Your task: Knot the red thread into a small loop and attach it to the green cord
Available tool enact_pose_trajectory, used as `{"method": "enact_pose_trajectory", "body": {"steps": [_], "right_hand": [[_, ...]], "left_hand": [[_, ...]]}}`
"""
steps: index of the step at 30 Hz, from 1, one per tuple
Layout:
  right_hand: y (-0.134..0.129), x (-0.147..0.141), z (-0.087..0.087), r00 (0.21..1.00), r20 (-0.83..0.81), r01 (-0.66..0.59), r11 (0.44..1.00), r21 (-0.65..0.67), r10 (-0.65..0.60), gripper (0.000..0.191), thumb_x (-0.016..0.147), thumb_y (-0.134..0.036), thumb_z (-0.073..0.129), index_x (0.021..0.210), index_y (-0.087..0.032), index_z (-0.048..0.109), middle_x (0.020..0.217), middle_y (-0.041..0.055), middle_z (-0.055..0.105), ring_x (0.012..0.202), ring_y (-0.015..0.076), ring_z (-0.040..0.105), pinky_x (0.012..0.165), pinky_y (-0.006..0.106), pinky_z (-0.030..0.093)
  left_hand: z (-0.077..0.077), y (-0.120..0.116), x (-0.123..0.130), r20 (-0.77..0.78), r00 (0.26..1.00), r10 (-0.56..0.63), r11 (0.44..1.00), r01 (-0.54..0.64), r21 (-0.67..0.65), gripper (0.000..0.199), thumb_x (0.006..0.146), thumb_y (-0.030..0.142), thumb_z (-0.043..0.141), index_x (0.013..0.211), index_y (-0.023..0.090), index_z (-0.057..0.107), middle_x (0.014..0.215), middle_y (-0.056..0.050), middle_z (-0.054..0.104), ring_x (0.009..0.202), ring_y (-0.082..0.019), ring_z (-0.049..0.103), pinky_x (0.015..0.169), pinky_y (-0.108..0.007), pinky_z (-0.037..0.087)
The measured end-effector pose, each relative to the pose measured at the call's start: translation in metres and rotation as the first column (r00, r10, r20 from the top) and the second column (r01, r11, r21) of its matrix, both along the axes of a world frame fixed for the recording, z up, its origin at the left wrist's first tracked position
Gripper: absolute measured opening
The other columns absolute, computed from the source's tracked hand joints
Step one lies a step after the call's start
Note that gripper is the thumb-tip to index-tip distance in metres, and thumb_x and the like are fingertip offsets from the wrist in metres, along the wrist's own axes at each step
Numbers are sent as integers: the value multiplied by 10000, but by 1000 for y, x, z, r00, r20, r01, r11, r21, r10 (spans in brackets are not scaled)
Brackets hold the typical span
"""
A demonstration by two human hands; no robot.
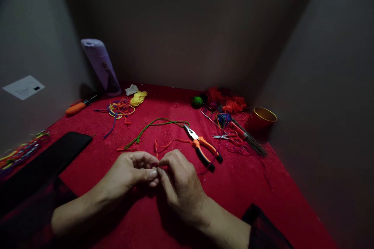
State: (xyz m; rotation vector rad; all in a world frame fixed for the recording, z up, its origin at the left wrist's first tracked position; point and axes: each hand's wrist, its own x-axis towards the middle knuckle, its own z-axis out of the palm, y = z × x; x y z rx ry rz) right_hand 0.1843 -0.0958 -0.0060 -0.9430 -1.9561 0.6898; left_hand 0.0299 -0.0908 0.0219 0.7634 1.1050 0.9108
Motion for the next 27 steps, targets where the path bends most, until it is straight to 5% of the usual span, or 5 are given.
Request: {"method": "enact_pose_trajectory", "body": {"steps": [8, 13, 16, 21, 27], "right_hand": [[5, 4, 4, 963, 263, -14, 962, 274, -61, 116, 856, -140, 463, 823, -164, 571, 846, 63, 519, 733, 155, 471, 627, 282, 402], [5, 0, 12, 811, 551, -226, 766, 602, -194, 219, 882, -130, 399, 806, -138, 603, 829, 88, 556, 704, 192, 457, 581, 333, 345], [-1, -7, 16, 714, 669, -376, 694, 614, -205, 235, 866, -105, 366, 850, -108, 600, 820, 105, 546, 697, 216, 466, 570, 364, 333], [-6, -15, 19, 570, 779, -492, 651, 577, -260, 306, 810, -54, 328, 972, -72, 587, 892, 145, 545, 749, 248, 474, 615, 404, 364], [14, -10, 15, 626, 759, -469, 691, 551, -180, 187, 833, -83, 368, 866, -132, 546, 767, 89, 516, 674, 211, 444, 561, 351, 340]], "left_hand": [[2, 2, 1, -48, 996, -69, 998, 70, 8, 168, 465, 96, 743, 601, 93, 644, 470, -2, 600, 431, -93, 519, 462, -209, 389], [-2, 4, 0, -27, 998, -48, 999, 49, 25, 177, 412, 15, 699, 556, 101, 643, 484, 14, 609, 444, -80, 497, 465, -192, 368], [-6, 4, -1, -92, 994, -58, 996, 64, 61, 154, 440, -20, 607, 528, 103, 635, 480, 23, 605, 445, -71, 483, 455, -176, 346], [-10, 4, -2, -183, 981, -65, 990, 86, 110, 124, 506, 36, 520, 494, 112, 618, 443, 29, 568, 423, -74, 451, 424, -181, 315], [-6, 3, -2, -144, 982, -119, 987, 134, 93, 137, 439, -6, 511, 443, 125, 551, 428, 38, 552, 412, -72, 454, 424, -184, 328]]}}
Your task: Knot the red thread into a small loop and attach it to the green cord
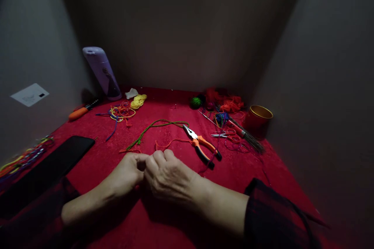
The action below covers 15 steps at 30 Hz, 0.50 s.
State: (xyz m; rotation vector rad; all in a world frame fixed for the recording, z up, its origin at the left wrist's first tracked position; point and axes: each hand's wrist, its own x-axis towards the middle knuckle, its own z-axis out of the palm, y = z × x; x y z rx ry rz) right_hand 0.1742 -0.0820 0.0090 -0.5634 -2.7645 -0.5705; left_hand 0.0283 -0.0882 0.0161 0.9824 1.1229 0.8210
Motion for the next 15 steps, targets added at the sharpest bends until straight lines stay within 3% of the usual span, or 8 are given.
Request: {"method": "enact_pose_trajectory", "body": {"steps": [3, 6, 8, 9, 11, 15], "right_hand": [[4, 7, -4, 981, -172, 41, 969, -246, -85, 52, 810, -159, 460, 773, -155, 495, 757, 68, 502, 660, 186, 428, 561, 319, 349], [1, 12, -7, 897, -330, 53, 815, -577, -292, 53, 781, -178, 493, 793, -163, 444, 797, 60, 500, 651, 158, 433, 557, 286, 370], [-2, 15, -8, 839, -385, 8, 718, -696, -383, 41, 827, -146, 425, 804, -178, 415, 796, 44, 497, 649, 144, 441, 568, 270, 380], [-2, 16, -9, 815, -412, -12, 697, -717, -409, 75, 852, -131, 387, 803, -183, 408, 788, 37, 495, 649, 140, 442, 576, 266, 383], [-2, 18, -8, 788, -460, -37, 714, -699, -409, 106, 879, -122, 356, 816, -183, 416, 786, 37, 497, 665, 141, 449, 598, 270, 389], [0, 21, -5, 873, -448, -50, 878, -476, -193, 107, 886, -131, 389, 893, -142, 495, 854, 79, 540, 750, 169, 475, 650, 301, 392]], "left_hand": [[5, -3, 2, 14, 1000, -18, 999, 19, -48, 117, 450, 9, 540, 476, 121, 558, 415, 28, 551, 387, -81, 472, 421, -200, 359], [8, -4, 3, -6, 1000, 21, 994, -21, -111, 107, 482, 64, 621, 570, 112, 584, 440, 17, 571, 400, -114, 532, 431, -231, 414], [8, -4, 3, -18, 999, 49, 988, -52, -143, 166, 486, 93, 668, 628, 110, 585, 459, 14, 580, 419, -134, 565, 450, -257, 452], [8, -4, 2, -20, 998, 57, 987, -59, -150, 186, 486, 96, 680, 643, 111, 581, 461, 14, 581, 425, -140, 575, 457, -266, 464], [7, -4, 2, -16, 998, 66, 986, -67, -150, 195, 489, 94, 686, 649, 113, 577, 457, 17, 577, 431, -147, 586, 465, -274, 475], [8, -3, 2, -13, 998, 63, 989, -64, -134, 153, 479, 77, 669, 609, 104, 594, 441, 12, 576, 393, -115, 541, 429, -236, 436]]}}
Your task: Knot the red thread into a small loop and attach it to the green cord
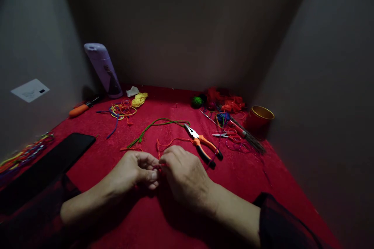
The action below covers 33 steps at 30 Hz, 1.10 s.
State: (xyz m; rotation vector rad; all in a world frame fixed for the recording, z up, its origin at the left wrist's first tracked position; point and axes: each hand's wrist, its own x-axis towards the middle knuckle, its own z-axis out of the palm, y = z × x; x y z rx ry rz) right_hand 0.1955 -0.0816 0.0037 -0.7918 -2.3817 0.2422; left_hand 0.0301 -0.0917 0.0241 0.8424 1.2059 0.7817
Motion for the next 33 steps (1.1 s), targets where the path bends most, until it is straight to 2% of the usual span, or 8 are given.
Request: {"method": "enact_pose_trajectory", "body": {"steps": [3, 7, 11, 18, 21, 25, 28, 33], "right_hand": [[0, 0, 5, 972, 231, -104, 967, 232, 49, 166, 895, -135, 396, 848, -135, 555, 824, 76, 559, 739, 182, 469, 625, 323, 357], [-5, -4, 14, 907, 414, -244, 891, 382, 71, 185, 869, -108, 407, 775, -140, 563, 789, 64, 547, 669, 184, 447, 546, 333, 293], [-14, -16, 22, 849, 528, -288, 847, 448, 9, 179, 845, -108, 409, 869, -100, 587, 809, 94, 540, 674, 209, 468, 533, 348, 299], [-10, -26, 20, 786, 609, -253, 842, 477, -109, 222, 804, -69, 375, 901, -45, 573, 756, 92, 491, 634, 197, 440, 529, 349, 318], [0, -16, 15, 844, 536, -251, 886, 391, 3, 193, 846, -74, 345, 827, -107, 534, 724, 65, 479, 623, 175, 412, 562, 332, 339], [4, -2, 3, 947, 294, -182, 968, 170, 127, 230, 909, -106, 309, 761, -133, 483, 745, 72, 493, 631, 155, 398, 556, 284, 363], [1, 1, -8, 992, 74, -97, 994, -40, 100, 164, 908, -107, 328, 816, -146, 457, 830, 80, 504, 672, 144, 432, 578, 265, 407], [-4, 0, -17, 990, -143, -30, 950, -312, -15, 86, 857, -102, 397, 820, -179, 413, 823, 51, 484, 703, 141, 465, 622, 270, 440]], "left_hand": [[-1, 1, -2, 7, 999, -36, 999, 36, 33, 107, 456, 49, 634, 546, 97, 603, 414, 4, 574, 359, -81, 480, 391, -195, 361], [-4, 3, -4, 22, 999, -46, 999, 46, 28, 156, 419, 24, 595, 554, 98, 624, 432, 16, 585, 386, -89, 490, 417, -201, 367], [-7, 5, -3, -25, 999, -38, 995, 40, 95, 157, 424, 17, 520, 518, 106, 609, 442, 33, 572, 410, -78, 471, 425, -184, 343], [-11, 6, -3, -53, 998, -40, 990, 46, 130, 120, 441, 36, 473, 449, 115, 563, 426, 39, 545, 408, -61, 429, 402, -170, 292], [-9, 5, -3, -18, 998, -58, 992, 60, 114, 93, 433, 41, 498, 455, 124, 533, 418, 41, 537, 398, -67, 438, 411, -184, 326], [-3, 2, -1, -13, 1000, -8, 999, 9, 50, 116, 450, 57, 561, 551, 113, 570, 415, 30, 553, 376, -82, 474, 403, -200, 360], [-1, 0, 0, -25, 1000, 19, 1000, -19, 0, 131, 457, 71, 605, 578, 109, 572, 423, 14, 572, 382, -104, 517, 414, -224, 411], [0, 1, 0, -40, 999, 1, 1000, -2, -18, 124, 490, 90, 625, 598, 116, 570, 456, 0, 597, 416, -132, 572, 434, -248, 462]]}}
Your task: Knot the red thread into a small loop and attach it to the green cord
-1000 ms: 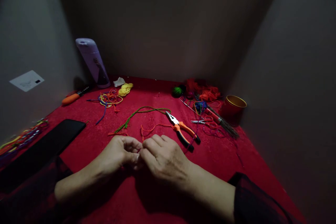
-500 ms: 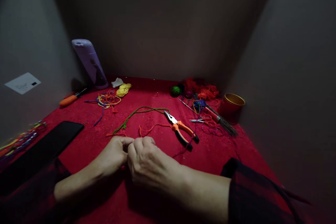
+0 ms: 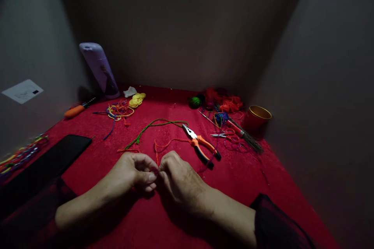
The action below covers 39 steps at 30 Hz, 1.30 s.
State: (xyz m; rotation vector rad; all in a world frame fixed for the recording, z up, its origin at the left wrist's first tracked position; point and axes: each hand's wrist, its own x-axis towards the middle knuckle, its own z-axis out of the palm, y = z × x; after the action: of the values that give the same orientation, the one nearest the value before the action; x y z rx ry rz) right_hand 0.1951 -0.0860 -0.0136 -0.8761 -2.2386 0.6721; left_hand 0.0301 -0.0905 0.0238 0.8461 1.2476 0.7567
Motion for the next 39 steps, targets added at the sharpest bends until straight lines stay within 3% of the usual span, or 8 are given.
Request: {"method": "enact_pose_trajectory", "body": {"steps": [7, 11, 17, 20, 24, 31, 34, 39], "right_hand": [[-4, 1, 3, 1000, 31, -8, 989, 150, 3, 76, 881, -121, 423, 908, -148, 488, 807, 62, 541, 706, 149, 488, 623, 273, 428], [-4, -1, 6, 984, 173, -98, 911, 402, 29, 149, 907, -130, 408, 928, -110, 554, 776, 75, 562, 678, 155, 470, 587, 272, 395], [-2, 0, 11, 919, 391, -286, 784, 551, 60, 233, 896, -98, 365, 812, -108, 582, 743, 78, 539, 655, 173, 434, 580, 313, 359], [-4, -3, 9, 953, 303, -157, 880, 448, 16, 210, 882, -99, 358, 777, -129, 537, 780, 80, 521, 674, 172, 427, 588, 306, 380], [-10, -7, 15, 979, 202, -29, 997, 78, 13, 58, 799, -101, 437, 811, -154, 457, 902, 90, 473, 767, 175, 430, 648, 303, 432], [-13, 4, 56, 959, 192, -144, 944, -297, 206, 143, 935, -213, 367, 817, -185, 443, 903, 41, 454, 789, 137, 443, 741, 293, 444], [-10, 11, 60, 982, 125, -105, 961, -255, 141, 170, 938, -218, 355, 792, -187, 437, 876, 36, 469, 785, 140, 443, 740, 294, 432], [-9, 16, 39, 998, 66, 21, 999, 32, -24, 109, 836, -204, 535, 906, -169, 460, 871, 55, 509, 784, 168, 459, 699, 311, 414]], "left_hand": [[1, -2, -1, -37, 999, -17, 1000, 17, 14, 91, 517, 74, 591, 597, 113, 571, 431, 9, 585, 377, -108, 540, 391, -210, 425], [-2, -1, -3, -55, 998, -44, 998, 47, 40, 129, 493, 33, 540, 587, 110, 585, 415, 18, 576, 356, -90, 506, 370, -191, 394], [-2, 2, -3, -56, 997, -56, 998, 58, 28, 110, 485, 48, 589, 580, 104, 586, 396, 21, 568, 339, -81, 492, 362, -180, 367], [-3, 1, -2, -56, 997, -43, 999, 44, 17, 113, 481, 48, 578, 577, 109, 581, 398, 19, 567, 341, -92, 499, 370, -197, 379], [-11, -3, -1, -11, 998, -55, 998, 55, 40, 117, 484, 43, 540, 566, 114, 584, 428, 12, 575, 379, -106, 519, 418, -234, 418], [-13, -3, -1, 7, 996, -87, 993, 87, 81, 115, 488, 40, 533, 564, 117, 573, 442, 2, 588, 378, -95, 501, 416, -226, 392], [-4, -2, 0, -32, 998, -61, 998, 61, 20, 101, 497, 71, 563, 582, 126, 553, 422, 0, 584, 365, -114, 513, 404, -239, 405], [1, -2, 0, -45, 998, -40, 999, 39, -16, 108, 508, 100, 600, 602, 129, 553, 415, -1, 591, 350, -116, 513, 399, -242, 417]]}}
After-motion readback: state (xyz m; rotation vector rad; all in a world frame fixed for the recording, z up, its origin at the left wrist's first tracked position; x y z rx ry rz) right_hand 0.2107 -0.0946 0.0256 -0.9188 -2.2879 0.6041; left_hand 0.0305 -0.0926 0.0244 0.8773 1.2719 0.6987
